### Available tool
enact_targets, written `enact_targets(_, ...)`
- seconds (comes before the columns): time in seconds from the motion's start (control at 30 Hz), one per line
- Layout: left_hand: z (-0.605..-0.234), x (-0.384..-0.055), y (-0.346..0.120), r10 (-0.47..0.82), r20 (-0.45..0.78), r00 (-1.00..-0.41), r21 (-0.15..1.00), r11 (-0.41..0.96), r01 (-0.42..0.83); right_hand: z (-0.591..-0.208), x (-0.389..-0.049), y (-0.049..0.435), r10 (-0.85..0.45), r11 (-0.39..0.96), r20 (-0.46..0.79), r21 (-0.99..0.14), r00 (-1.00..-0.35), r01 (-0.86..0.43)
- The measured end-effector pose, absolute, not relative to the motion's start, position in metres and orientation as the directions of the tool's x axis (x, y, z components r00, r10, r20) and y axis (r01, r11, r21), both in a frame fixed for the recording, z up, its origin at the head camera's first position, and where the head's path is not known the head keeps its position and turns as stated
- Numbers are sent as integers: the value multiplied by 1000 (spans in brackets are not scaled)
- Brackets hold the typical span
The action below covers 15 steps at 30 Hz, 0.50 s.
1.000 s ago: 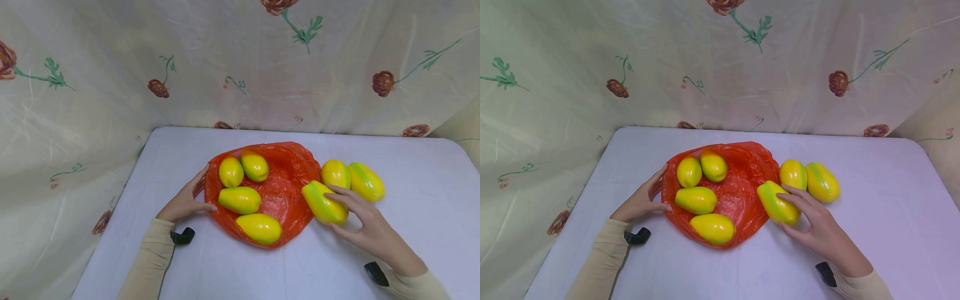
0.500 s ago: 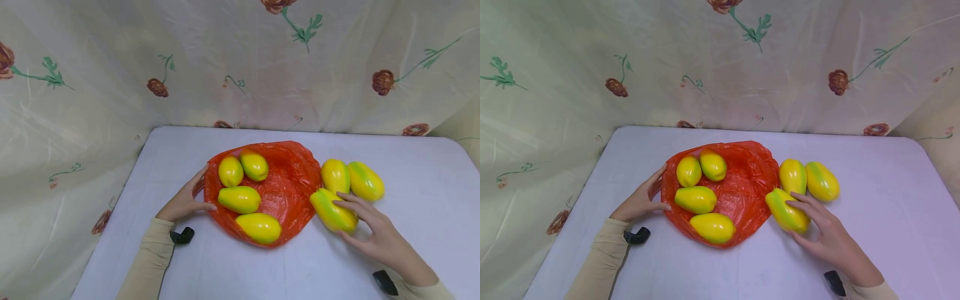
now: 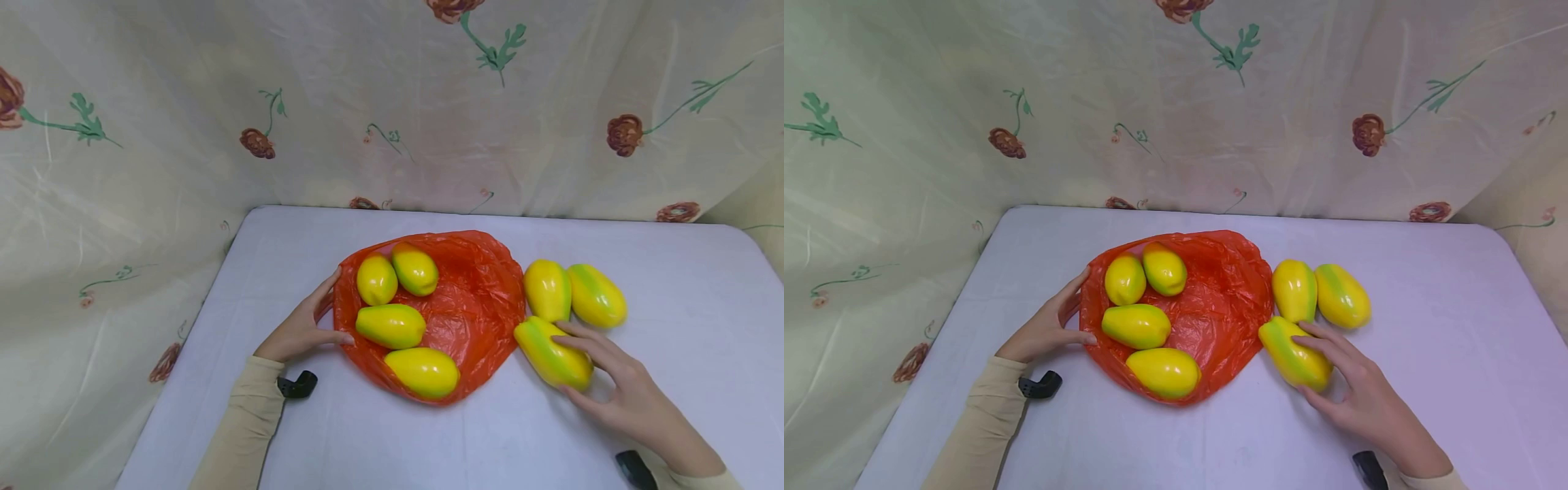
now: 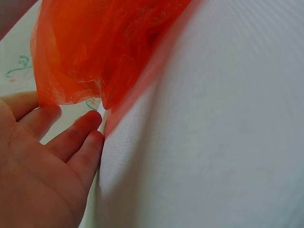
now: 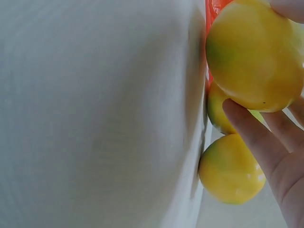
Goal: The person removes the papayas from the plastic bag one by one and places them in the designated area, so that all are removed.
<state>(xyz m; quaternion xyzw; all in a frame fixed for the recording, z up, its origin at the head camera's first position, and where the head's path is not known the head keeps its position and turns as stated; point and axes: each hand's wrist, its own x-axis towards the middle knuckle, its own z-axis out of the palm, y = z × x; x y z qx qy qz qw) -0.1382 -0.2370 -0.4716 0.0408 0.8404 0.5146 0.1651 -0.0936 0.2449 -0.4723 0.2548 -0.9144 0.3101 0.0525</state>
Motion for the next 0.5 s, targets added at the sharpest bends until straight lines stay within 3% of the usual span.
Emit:
enact_targets(0.23,-455,-132,-233,240,-232,-942,883,458,-101,-472,-93,246,-422,714,227,-513,-878,-476)
enact_targets(0.5,-466,-136,-236,238,-228,-944,883,459,-98,-471,-93,247,-408,719,206,-527,-889,-452)
